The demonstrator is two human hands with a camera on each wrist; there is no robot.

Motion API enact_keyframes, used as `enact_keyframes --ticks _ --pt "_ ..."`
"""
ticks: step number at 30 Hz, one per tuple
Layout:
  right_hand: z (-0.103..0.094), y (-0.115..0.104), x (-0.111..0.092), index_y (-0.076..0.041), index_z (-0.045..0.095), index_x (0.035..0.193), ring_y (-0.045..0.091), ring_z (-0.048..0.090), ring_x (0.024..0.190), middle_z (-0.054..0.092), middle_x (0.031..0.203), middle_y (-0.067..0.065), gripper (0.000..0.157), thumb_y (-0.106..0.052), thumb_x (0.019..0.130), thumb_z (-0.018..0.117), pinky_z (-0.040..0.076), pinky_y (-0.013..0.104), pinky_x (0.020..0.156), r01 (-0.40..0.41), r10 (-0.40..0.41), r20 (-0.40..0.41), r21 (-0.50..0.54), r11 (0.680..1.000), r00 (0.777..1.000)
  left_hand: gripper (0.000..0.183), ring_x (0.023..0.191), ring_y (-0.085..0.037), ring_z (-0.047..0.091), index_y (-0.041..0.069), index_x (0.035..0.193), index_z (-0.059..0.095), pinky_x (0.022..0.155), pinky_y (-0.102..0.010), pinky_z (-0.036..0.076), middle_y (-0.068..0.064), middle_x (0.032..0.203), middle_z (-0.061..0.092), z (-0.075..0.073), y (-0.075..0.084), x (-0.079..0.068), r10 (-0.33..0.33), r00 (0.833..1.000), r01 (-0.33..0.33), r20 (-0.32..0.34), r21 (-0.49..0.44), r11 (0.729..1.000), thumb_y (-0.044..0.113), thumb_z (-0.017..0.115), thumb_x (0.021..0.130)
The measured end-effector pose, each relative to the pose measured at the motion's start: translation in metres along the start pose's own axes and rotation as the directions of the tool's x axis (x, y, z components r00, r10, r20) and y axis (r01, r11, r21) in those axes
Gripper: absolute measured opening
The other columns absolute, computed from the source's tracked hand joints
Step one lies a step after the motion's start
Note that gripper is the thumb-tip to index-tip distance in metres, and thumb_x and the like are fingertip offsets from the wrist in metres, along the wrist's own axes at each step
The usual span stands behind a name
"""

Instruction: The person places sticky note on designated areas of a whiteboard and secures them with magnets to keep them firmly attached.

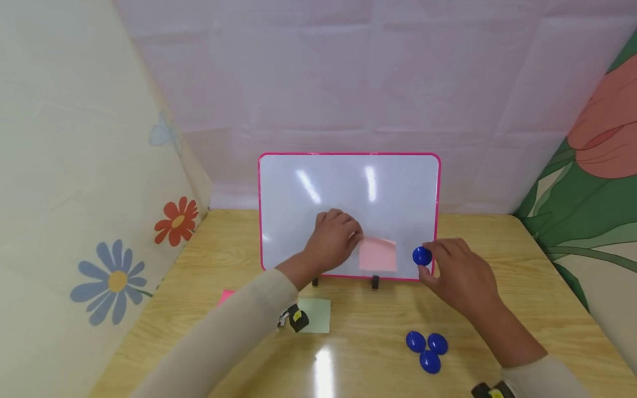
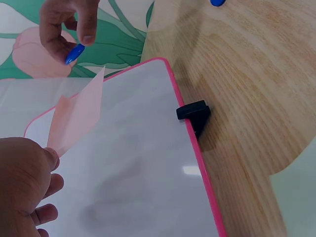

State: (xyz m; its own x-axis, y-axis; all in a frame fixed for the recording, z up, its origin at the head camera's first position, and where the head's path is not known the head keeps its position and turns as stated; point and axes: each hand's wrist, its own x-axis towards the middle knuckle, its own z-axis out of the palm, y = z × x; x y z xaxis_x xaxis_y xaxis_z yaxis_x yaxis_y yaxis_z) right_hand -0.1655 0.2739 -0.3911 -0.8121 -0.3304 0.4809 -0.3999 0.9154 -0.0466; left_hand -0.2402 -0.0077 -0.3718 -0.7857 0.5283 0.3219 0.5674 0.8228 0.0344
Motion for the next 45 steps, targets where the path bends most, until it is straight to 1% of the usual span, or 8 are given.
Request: enact_keyframes --ticks 4,9,16,25,31,37,41,45 --pt "-0.002 -0.002 0.005 -0.004 0.068 0.12 0.04 0.06 0.113 0.067 0.118 0.019 0.052 -0.028 0.077 0.085 0.057 0.052 0.07 -0.009 0.009 0.011 -0.01 1.0 1.0 0.021 0.117 -0.017 0.05 0.025 0.113 0.071 0.099 -0.042 0.036 0.009 0.118 0.066 -0.001 -0.002 0.004 -0.005 1.0 0.005 -0.005 0.0 1.0 0.038 0.056 0.106" --pt "-0.006 -0.003 0.011 -0.003 0.068 0.12 0.04 0.06 0.112 0.067 0.117 0.02 0.053 -0.027 0.076 0.087 0.058 0.051 0.067 0.001 -0.001 -0.004 -0.022 1.0 1.0 0.022 0.118 -0.017 0.049 0.025 0.114 0.071 0.1 -0.043 0.035 0.008 0.119 0.065 -0.003 -0.003 0.01 -0.014 1.0 0.014 -0.003 -0.002 1.0 0.038 0.055 0.107" --pt "-0.01 -0.004 0.019 -0.002 0.067 0.119 0.042 0.059 0.114 0.067 0.119 0.022 0.053 -0.026 0.077 0.087 0.057 0.056 0.072 -0.018 0.018 0.01 -0.021 1.0 1.0 0.022 0.117 -0.016 0.048 0.026 0.115 0.071 0.1 -0.042 0.034 0.01 0.119 0.065 -0.003 -0.004 0.018 -0.027 1.0 0.027 0.011 -0.001 1.0 0.038 0.054 0.107" --pt "-0.014 -0.001 0.027 -0.002 0.068 0.118 0.041 0.061 0.109 0.068 0.115 0.02 0.05 -0.025 0.077 0.085 0.057 0.056 0.071 0.009 -0.01 -0.037 -0.023 1.0 0.999 0.022 0.116 -0.016 0.049 0.026 0.114 0.071 0.099 -0.042 0.035 0.009 0.117 0.066 -0.003 -0.007 0.03 -0.033 0.999 0.032 -0.025 -0.017 0.999 0.036 0.054 0.107" --pt "-0.014 -0.002 0.033 -0.002 0.066 0.12 0.043 0.058 0.113 0.066 0.12 0.022 0.052 -0.025 0.078 0.086 0.056 0.057 0.072 -0.031 0.03 -0.002 -0.038 0.999 1.0 0.021 0.117 -0.016 0.049 0.026 0.114 0.071 0.099 -0.043 0.034 0.01 0.117 0.065 -0.006 -0.006 0.038 -0.049 0.998 0.049 -0.027 -0.019 0.999 0.036 0.054 0.107" --pt "-0.015 -0.001 0.036 -0.002 0.066 0.119 0.043 0.058 0.113 0.066 0.119 0.022 0.051 -0.025 0.079 0.086 0.057 0.057 0.071 -0.03 0.029 -0.019 -0.044 0.999 0.999 0.022 0.118 -0.017 0.049 0.027 0.116 0.071 0.1 -0.043 0.034 0.009 0.12 0.065 -0.009 -0.007 0.045 -0.057 0.998 0.057 -0.038 -0.006 0.998 0.038 0.053 0.107" --pt "-0.015 -0.002 0.04 -0.002 0.066 0.12 0.043 0.057 0.115 0.065 0.121 0.022 0.051 -0.026 0.08 0.085 0.057 0.058 0.072 -0.049 0.049 -0.002 -0.043 0.998 0.999 0.024 0.121 -0.017 0.049 0.028 0.119 0.07 0.101 -0.044 0.033 0.01 0.123 0.065 -0.009 -0.009 0.047 -0.07 0.997 0.07 -0.022 0.0 0.998 0.039 0.052 0.108" --pt "-0.015 -0.004 0.045 -0.001 0.066 0.121 0.042 0.057 0.116 0.066 0.121 0.022 0.052 -0.027 0.081 0.085 0.058 0.057 0.072 -0.047 0.047 0.004 -0.046 0.998 0.999 0.024 0.122 -0.018 0.049 0.028 0.119 0.071 0.102 -0.045 0.033 0.009 0.123 0.065 -0.008 -0.012 0.048 -0.079 0.996 0.079 -0.028 -0.01 0.997 0.039 0.053 0.107"
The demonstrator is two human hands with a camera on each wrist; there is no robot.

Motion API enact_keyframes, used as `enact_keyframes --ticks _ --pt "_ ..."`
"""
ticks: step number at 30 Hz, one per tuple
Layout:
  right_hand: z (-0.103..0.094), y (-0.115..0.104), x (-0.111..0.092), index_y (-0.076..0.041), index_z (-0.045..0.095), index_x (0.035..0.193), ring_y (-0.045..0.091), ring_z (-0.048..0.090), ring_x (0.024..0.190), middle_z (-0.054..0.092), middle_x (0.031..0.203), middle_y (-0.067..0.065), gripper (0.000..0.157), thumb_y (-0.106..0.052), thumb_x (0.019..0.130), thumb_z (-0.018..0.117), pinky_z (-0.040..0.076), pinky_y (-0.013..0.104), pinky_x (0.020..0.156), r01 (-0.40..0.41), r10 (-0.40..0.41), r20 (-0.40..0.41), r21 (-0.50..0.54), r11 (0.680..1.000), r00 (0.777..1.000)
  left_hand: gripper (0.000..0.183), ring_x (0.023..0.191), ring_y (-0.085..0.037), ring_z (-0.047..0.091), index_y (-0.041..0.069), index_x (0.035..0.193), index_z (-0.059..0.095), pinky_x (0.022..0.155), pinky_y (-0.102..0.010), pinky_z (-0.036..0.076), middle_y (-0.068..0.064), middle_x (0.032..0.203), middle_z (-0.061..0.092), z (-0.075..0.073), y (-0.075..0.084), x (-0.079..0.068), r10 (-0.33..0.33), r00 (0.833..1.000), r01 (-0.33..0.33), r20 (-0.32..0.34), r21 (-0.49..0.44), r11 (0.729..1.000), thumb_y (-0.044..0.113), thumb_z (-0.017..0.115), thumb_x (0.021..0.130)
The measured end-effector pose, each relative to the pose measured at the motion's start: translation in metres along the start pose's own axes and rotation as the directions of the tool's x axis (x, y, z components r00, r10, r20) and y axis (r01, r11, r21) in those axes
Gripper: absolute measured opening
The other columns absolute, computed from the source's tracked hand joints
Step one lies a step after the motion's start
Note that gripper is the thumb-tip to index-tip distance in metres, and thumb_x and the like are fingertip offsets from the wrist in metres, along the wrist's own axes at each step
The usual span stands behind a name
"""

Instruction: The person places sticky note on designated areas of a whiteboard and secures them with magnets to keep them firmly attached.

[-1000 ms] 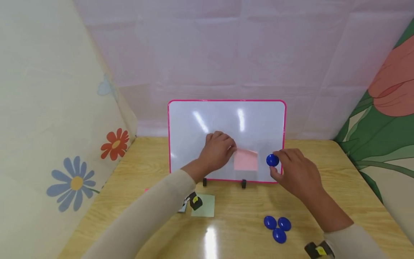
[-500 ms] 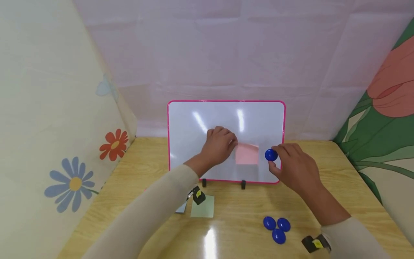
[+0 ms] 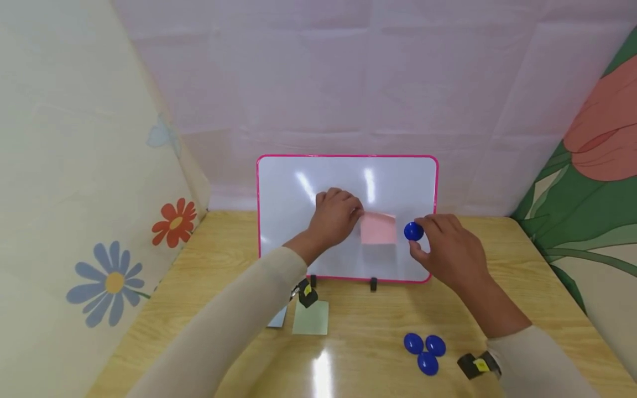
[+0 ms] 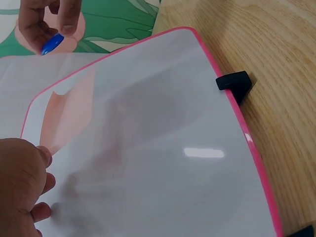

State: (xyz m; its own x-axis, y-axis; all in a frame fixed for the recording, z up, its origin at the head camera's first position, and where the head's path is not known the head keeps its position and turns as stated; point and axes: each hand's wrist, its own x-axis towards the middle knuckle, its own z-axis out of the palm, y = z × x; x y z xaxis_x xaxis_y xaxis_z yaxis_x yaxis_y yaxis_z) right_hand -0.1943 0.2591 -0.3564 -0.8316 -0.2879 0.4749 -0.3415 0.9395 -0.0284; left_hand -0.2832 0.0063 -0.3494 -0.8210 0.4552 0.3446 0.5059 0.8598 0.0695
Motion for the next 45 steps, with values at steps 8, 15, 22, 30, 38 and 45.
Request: enact_keyframes --ticks 8,15,22,30,38,45 --pt "0.001 -0.004 0.007 -0.001 0.065 0.122 0.04 0.057 0.116 0.066 0.12 0.02 0.054 -0.026 0.08 0.087 0.057 0.056 0.074 0.014 -0.014 -0.015 -0.001 1.0 1.0 0.024 0.121 -0.017 0.048 0.028 0.119 0.07 0.101 -0.045 0.032 0.009 0.124 0.064 -0.004 0.0 0.004 -0.007 1.0 0.007 0.012 0.011 1.0 0.039 0.053 0.107" --pt "0.0 -0.005 0.008 -0.001 0.065 0.121 0.042 0.056 0.116 0.065 0.119 0.021 0.053 -0.025 0.079 0.087 0.057 0.056 0.072 0.014 -0.014 -0.021 0.003 1.0 1.0 0.024 0.122 -0.018 0.048 0.028 0.12 0.07 0.101 -0.046 0.033 0.009 0.123 0.064 -0.006 0.0 0.009 -0.013 1.0 0.013 0.005 0.032 0.999 0.039 0.053 0.107" --pt "0.002 -0.005 0.012 -0.001 0.065 0.122 0.042 0.055 0.117 0.064 0.121 0.022 0.054 -0.026 0.081 0.086 0.057 0.056 0.072 0.009 -0.009 -0.014 0.009 1.0 1.0 0.024 0.12 -0.018 0.047 0.029 0.119 0.071 0.1 -0.045 0.033 0.009 0.122 0.063 -0.004 -0.003 0.014 -0.014 1.0 0.015 -0.026 0.032 0.999 0.04 0.054 0.107" --pt "0.001 -0.005 0.018 -0.001 0.064 0.124 0.043 0.054 0.119 0.063 0.123 0.022 0.054 -0.027 0.083 0.085 0.057 0.057 0.075 -0.016 0.016 0.014 0.005 1.0 1.0 0.024 0.116 -0.017 0.046 0.031 0.119 0.072 0.096 -0.043 0.033 0.009 0.118 0.063 -0.006 0.001 0.02 -0.003 0.998 0.005 -0.057 0.037 0.999 0.041 0.054 0.107" --pt "0.003 -0.002 0.019 0.0 0.063 0.123 0.043 0.054 0.118 0.064 0.122 0.023 0.052 -0.028 0.084 0.084 0.056 0.058 0.075 -0.035 0.035 0.022 0.01 0.999 0.999 0.025 0.119 -0.018 0.045 0.031 0.12 0.071 0.098 -0.044 0.032 0.009 0.118 0.063 -0.011 0.005 0.024 -0.013 0.999 0.015 -0.046 0.042 0.999 0.041 0.052 0.107" --pt "0.004 -0.004 0.021 0.0 0.062 0.126 0.043 0.053 0.119 0.063 0.124 0.023 0.053 -0.028 0.086 0.083 0.055 0.059 0.078 -0.055 0.055 0.032 0.008 0.998 0.998 0.026 0.12 -0.018 0.045 0.031 0.121 0.071 0.101 -0.045 0.032 0.009 0.122 0.062 -0.014 0.007 0.029 -0.012 0.999 0.013 -0.044 0.034 0.999 0.041 0.051 0.108"
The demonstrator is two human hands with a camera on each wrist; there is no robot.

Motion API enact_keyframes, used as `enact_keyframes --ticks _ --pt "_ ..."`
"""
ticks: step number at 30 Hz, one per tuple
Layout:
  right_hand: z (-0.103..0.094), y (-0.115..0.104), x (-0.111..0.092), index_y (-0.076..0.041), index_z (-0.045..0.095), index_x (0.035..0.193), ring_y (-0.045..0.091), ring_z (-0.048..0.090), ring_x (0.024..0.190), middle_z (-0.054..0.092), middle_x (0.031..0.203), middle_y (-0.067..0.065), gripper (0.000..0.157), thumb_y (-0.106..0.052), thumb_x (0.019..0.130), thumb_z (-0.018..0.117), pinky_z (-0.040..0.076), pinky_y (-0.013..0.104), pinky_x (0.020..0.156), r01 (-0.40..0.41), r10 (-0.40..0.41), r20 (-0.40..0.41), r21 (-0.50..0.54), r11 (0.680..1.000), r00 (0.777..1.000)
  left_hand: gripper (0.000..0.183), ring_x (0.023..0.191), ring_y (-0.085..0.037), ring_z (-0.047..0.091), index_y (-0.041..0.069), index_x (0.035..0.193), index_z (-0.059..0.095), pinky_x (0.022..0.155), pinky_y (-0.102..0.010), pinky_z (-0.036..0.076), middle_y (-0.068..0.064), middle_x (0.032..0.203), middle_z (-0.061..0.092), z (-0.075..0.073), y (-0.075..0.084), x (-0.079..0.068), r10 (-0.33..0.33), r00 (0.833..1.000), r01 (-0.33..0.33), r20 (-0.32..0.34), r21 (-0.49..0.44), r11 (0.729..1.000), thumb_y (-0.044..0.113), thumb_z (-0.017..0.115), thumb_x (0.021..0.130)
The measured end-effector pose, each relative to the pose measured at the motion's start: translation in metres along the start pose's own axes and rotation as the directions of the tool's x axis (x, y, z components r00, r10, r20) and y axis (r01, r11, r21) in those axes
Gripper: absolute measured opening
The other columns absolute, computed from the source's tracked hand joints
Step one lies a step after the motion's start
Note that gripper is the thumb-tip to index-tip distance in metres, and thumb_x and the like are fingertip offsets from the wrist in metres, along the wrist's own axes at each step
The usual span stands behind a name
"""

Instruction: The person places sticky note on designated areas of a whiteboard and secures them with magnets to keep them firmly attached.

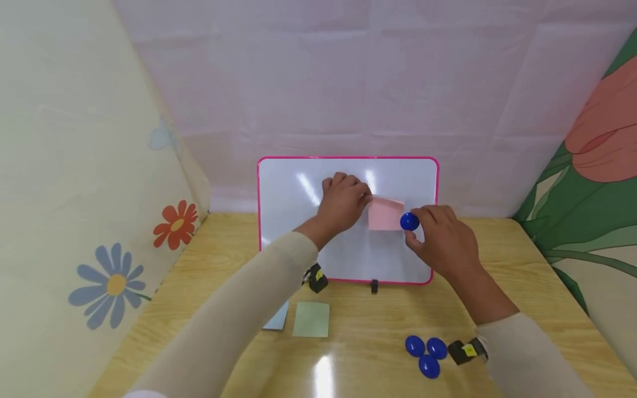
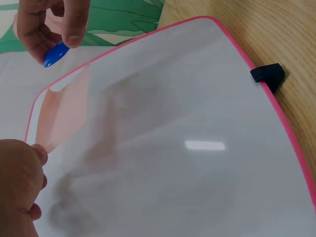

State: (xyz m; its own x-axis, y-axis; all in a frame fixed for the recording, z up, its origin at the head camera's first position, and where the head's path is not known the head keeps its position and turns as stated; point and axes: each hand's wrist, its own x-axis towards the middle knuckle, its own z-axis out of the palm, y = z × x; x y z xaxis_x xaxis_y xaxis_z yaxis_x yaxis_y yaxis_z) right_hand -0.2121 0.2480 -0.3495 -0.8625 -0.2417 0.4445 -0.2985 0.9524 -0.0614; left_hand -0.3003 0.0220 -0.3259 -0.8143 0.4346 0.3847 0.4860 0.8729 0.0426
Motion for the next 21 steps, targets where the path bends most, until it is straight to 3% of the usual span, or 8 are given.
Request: enact_keyframes --ticks 16,21 --pt "0.0 0.0 0.005 0.0 0.06 0.13 0.042 0.051 0.123 0.06 0.129 0.024 0.054 -0.028 0.088 0.08 0.054 0.059 0.082 -0.016 0.016 -0.019 0.013 1.0 1.0 0.028 0.121 -0.017 0.042 0.034 0.125 0.069 0.102 -0.045 0.029 0.01 0.123 0.06 -0.002 0.002 0.014 -0.059 0.998 0.058 0.024 0.02 0.998 0.042 0.049 0.108" --pt "0.002 0.002 0.006 -0.001 0.061 0.127 0.041 0.053 0.12 0.061 0.126 0.022 0.053 -0.027 0.086 0.081 0.055 0.057 0.078 0.009 -0.008 -0.066 0.013 1.0 0.998 0.028 0.12 -0.016 0.042 0.034 0.125 0.069 0.103 -0.045 0.027 0.01 0.123 0.06 -0.001 0.005 0.018 -0.052 0.998 0.052 0.026 0.016 0.999 0.043 0.048 0.108"
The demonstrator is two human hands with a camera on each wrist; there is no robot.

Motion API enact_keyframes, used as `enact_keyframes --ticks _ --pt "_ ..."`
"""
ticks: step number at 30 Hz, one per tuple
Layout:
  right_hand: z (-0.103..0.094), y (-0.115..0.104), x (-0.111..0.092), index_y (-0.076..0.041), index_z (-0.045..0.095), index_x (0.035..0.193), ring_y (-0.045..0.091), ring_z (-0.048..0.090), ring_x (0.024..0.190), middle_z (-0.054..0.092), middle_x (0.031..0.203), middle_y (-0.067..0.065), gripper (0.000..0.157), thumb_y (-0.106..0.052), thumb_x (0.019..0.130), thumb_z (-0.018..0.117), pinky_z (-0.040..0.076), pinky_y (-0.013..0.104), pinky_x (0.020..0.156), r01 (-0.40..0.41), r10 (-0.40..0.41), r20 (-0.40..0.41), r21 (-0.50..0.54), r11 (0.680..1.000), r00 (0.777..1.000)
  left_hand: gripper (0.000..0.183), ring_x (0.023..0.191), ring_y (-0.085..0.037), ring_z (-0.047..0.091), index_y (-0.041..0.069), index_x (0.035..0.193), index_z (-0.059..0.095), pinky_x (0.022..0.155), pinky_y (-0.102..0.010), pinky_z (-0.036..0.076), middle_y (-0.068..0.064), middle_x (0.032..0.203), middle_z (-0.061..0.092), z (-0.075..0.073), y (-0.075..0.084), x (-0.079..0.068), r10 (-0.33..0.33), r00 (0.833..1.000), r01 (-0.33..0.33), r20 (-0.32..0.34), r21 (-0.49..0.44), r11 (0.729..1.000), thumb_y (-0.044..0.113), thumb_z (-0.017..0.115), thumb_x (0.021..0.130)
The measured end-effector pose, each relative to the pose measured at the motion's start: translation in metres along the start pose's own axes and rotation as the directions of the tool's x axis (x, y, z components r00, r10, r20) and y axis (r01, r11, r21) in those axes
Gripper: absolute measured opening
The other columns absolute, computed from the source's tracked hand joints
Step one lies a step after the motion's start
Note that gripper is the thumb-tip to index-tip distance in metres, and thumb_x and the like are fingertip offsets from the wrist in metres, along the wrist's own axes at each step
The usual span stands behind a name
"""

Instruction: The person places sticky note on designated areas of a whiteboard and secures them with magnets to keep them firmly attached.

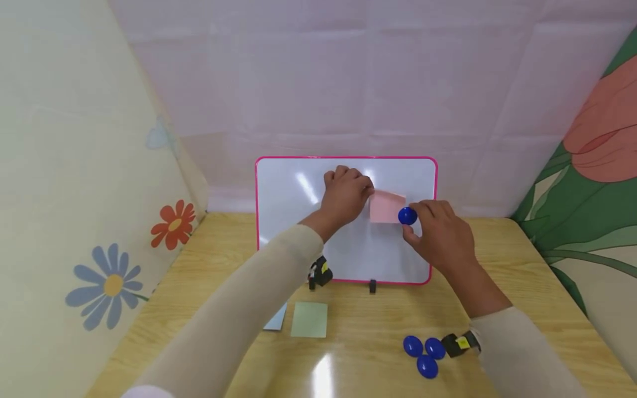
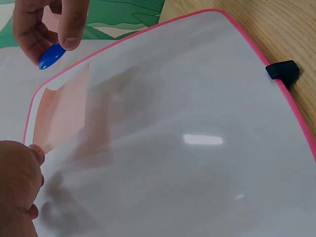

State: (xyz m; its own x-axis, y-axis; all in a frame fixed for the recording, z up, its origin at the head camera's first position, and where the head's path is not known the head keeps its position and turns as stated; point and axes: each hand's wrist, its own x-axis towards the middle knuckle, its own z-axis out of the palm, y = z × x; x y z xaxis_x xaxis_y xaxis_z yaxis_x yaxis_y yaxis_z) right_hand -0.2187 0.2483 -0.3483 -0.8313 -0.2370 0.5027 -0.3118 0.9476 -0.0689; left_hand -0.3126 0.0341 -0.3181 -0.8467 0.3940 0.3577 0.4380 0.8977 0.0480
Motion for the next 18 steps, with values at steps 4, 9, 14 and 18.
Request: enact_keyframes --ticks 4,9,14,18 --pt "0.0023 0.0035 0.0005 -0.001 0.062 0.126 0.04 0.054 0.118 0.062 0.126 0.022 0.052 -0.027 0.085 0.082 0.055 0.056 0.076 0.007 -0.007 -0.025 -0.003 1.0 1.0 0.028 0.12 -0.016 0.041 0.034 0.125 0.07 0.102 -0.045 0.027 0.01 0.123 0.06 -0.0006 0.0031 0.0016 0.001 1.0 -0.001 0.003 -0.005 1.0 0.043 0.048 0.108" --pt "0.0011 0.0028 0.0022 -0.001 0.06 0.129 0.042 0.052 0.122 0.06 0.13 0.023 0.054 -0.028 0.087 0.081 0.055 0.058 0.079 -0.023 0.023 0.004 -0.016 1.0 1.0 0.028 0.12 -0.016 0.042 0.035 0.125 0.07 0.101 -0.044 0.028 0.011 0.121 0.061 -0.005 0.0053 0.0022 -0.012 1.0 0.012 0.001 -0.001 1.0 0.043 0.048 0.108" --pt "0.0004 -0.0004 0.0046 0.0 0.059 0.13 0.043 0.051 0.124 0.059 0.131 0.024 0.055 -0.028 0.087 0.081 0.055 0.058 0.079 -0.032 0.033 0.014 -0.021 0.999 0.999 0.029 0.119 -0.016 0.042 0.036 0.125 0.07 0.1 -0.043 0.028 0.011 0.122 0.061 -0.0054 0.0053 0.0051 -0.024 1.0 0.024 -0.004 0.02 1.0 0.044 0.048 0.108" --pt "0.001 -0.0019 0.0062 0.0 0.059 0.13 0.042 0.051 0.124 0.059 0.131 0.024 0.056 -0.028 0.087 0.081 0.056 0.058 0.078 -0.026 0.026 -0.008 -0.019 0.999 1.0 0.029 0.119 -0.016 0.043 0.036 0.125 0.07 0.1 -0.044 0.028 0.011 0.123 0.061 -0.0047 0.0051 0.0069 -0.033 0.999 0.033 0.0 0.025 0.999 0.045 0.048 0.108"
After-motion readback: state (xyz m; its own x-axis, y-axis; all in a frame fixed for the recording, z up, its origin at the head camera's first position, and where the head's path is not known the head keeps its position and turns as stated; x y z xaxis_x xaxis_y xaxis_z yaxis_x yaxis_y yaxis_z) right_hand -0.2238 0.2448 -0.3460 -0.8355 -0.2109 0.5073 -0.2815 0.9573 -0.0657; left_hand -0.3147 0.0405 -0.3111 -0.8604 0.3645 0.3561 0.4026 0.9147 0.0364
